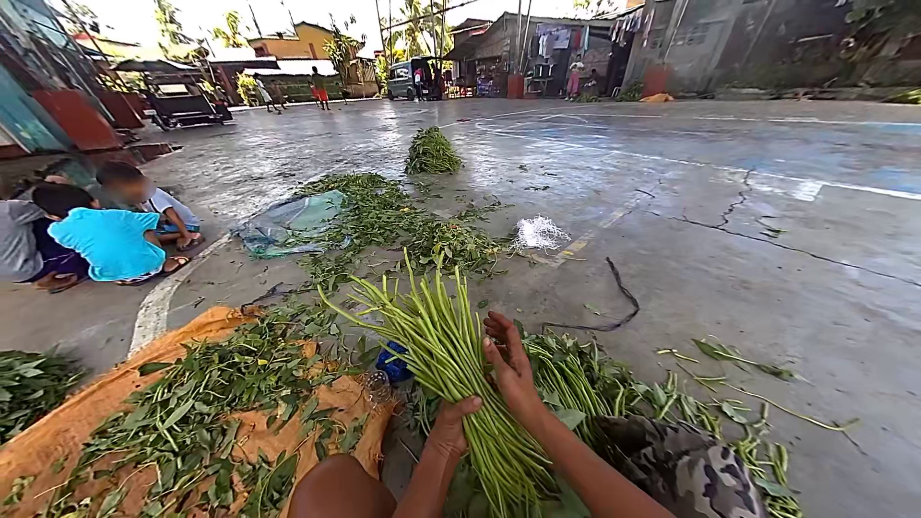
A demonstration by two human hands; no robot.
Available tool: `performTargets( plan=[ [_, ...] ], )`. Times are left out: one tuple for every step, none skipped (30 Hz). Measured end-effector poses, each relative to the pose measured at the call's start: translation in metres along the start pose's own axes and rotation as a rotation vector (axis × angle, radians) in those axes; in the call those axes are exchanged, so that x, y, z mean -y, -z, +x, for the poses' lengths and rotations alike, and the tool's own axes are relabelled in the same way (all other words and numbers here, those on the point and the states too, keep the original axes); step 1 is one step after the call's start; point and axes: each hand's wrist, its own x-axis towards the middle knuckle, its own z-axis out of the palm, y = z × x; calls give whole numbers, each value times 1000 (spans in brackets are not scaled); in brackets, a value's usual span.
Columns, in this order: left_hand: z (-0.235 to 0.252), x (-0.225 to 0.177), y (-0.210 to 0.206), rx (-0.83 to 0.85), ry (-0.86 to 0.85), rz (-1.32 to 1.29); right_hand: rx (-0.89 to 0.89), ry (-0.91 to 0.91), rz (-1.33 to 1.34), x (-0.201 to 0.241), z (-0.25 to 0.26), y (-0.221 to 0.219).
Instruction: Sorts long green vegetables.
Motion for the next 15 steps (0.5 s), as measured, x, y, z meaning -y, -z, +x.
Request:
performTargets(
  plan=[
    [1,0,0,32,4,-5,-10,-16,-10,6,4,2],
    [2,0,0,54,10,-7,-12,-23,-35,12,9,4],
    [2,1,0,45,19,2,-9,-24,-73,17,14,5],
    [2,2,-1,22,32,20,0,-25,-118,22,19,6],
    [2,3,-1,16,48,28,21,-30,-174,26,23,6],
    [3,4,-1,20,58,32,55,-47,-229,30,27,5],
    [4,4,-1,27,65,45,105,-86,-274,33,33,6],
    [5,5,0,25,72,64,159,-139,-289,35,38,6],
    [6,5,1,26,78,81,206,-197,-271,35,43,6],
    [7,5,4,40,79,85,242,-241,-235,35,46,6],
    [7,5,5,50,75,88,263,-270,-196,34,48,6],
    [7,4,6,36,72,96,269,-282,-168,34,48,6],
    [7,4,5,6,71,108,266,-284,-161,33,48,6],
    [7,3,5,-8,71,111,262,-279,-180,33,47,5],
    [8,3,5,-11,71,108,262,-270,-215,33,47,5]
  ],
)
